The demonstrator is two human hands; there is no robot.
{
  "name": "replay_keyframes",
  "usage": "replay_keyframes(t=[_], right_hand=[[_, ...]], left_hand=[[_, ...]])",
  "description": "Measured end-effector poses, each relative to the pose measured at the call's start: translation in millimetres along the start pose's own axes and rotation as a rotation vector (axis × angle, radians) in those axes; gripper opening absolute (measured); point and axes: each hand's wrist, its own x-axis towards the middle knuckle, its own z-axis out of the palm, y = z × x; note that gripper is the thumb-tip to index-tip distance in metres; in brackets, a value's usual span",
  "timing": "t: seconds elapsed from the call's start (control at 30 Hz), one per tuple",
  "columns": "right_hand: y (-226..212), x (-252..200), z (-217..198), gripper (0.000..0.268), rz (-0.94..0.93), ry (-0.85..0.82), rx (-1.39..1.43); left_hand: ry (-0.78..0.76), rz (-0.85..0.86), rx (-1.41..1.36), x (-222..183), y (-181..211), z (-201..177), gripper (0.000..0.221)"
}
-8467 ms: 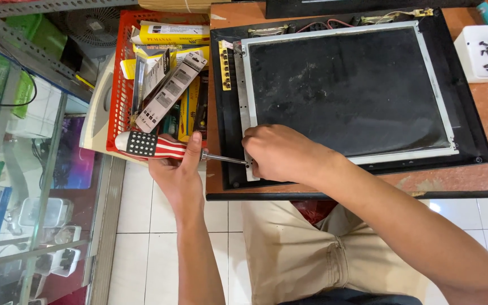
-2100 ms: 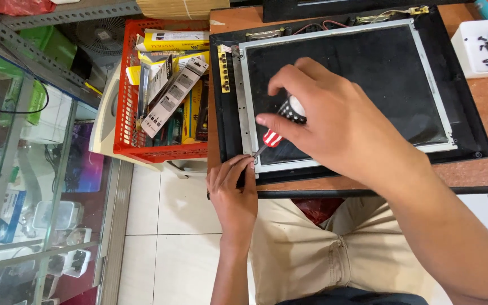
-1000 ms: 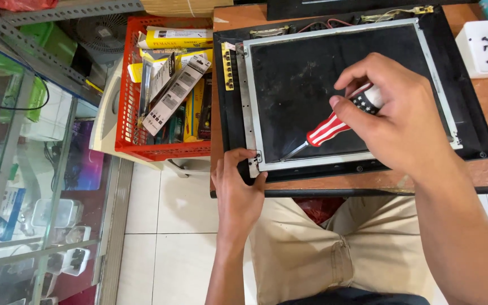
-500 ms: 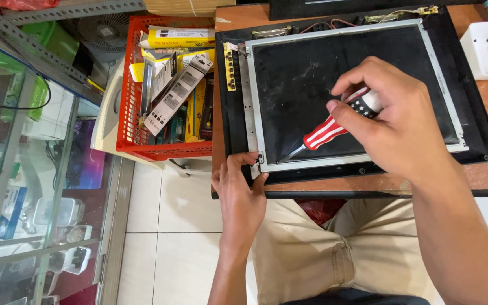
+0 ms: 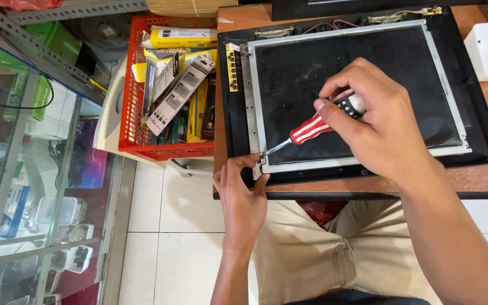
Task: Using a screwdriver to remove screws from the internal metal frame of an electronic device for disassembly.
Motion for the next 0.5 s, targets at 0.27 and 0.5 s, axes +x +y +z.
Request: replay_keyframes(t=[0.27, 0.5], right_hand=[[1.8, -1.0, -1.6, 0.006, 0.033, -0.003, 0.011], [1.8, 0.3, 0.3, 0.006, 0.008, -0.004, 0.020]], left_hand=[[-0.005, -0.011, 0.004, 0.3, 0.3, -0.5, 0.033], [0.001, 0.011, 0.017, -0.5, -2.7, -0.1, 0.034]])
